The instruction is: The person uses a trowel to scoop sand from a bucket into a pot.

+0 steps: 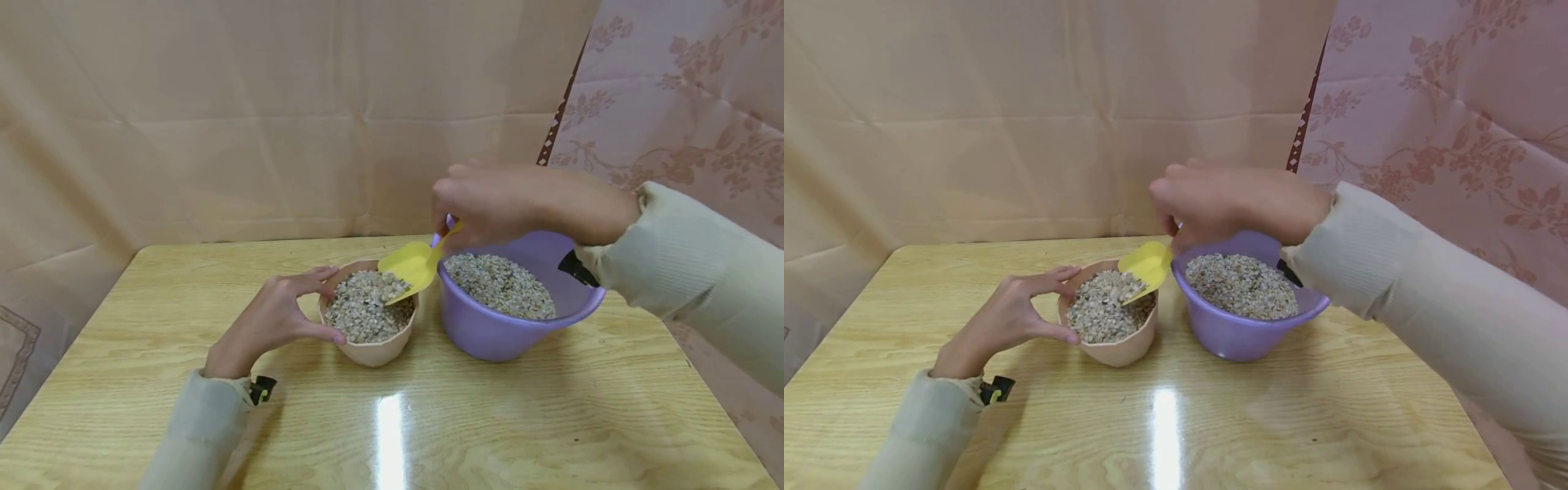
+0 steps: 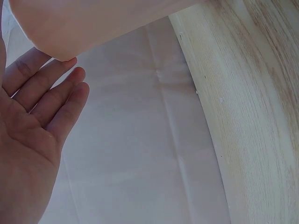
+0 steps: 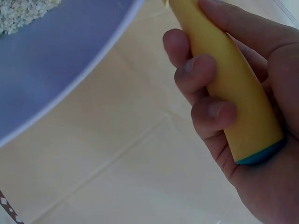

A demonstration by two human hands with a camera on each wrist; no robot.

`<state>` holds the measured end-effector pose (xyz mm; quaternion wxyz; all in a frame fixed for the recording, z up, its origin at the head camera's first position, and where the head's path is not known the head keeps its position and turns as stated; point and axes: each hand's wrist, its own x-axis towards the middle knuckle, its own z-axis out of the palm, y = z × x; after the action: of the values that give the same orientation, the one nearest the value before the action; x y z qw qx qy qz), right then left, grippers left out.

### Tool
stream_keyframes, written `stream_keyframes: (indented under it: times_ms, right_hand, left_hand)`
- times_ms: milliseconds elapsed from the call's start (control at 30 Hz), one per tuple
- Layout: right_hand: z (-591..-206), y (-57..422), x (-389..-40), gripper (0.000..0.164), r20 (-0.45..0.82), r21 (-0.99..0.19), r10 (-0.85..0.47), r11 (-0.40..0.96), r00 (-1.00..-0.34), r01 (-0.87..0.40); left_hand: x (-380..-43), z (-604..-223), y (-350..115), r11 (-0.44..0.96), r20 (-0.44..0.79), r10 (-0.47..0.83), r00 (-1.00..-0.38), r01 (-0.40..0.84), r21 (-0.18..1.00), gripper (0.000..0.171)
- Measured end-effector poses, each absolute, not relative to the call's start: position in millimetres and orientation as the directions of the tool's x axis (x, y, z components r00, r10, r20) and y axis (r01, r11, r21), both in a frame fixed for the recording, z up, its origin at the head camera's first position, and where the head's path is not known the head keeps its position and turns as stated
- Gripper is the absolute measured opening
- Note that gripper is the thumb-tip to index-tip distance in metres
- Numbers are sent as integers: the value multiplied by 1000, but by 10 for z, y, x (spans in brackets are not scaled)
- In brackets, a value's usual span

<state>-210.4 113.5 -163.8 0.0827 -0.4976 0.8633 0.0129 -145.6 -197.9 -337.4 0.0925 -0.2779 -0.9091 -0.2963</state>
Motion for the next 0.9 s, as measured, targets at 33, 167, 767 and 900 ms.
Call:
stream_keyframes:
  times_ms: [33, 167, 767, 900]
  right_hand:
    - [-1624, 1130, -2098, 12, -155, -46, -857, 503, -492, -863]
    - [-1573, 1123, -2081, 14, -162, -4, -849, 511, -503, -860]
    - [-1473, 1338, -2096, 9, -42, -42, -873, 487, -486, -872]
    - [-1481, 1449, -2112, 8, 12, -33, -868, 497, -497, -867]
  left_hand:
    - [-1456, -3373, -1980, 671, 332, 449, -829, 559, 487, 56]
    - [-1463, -3373, -1980, 667, 338, 454, -825, 566, 486, 60]
    - [-1482, -3360, -2007, 688, 329, 451, -830, 558, 464, 56]
    - [-1486, -3354, -2010, 690, 324, 455, -829, 559, 461, 57]
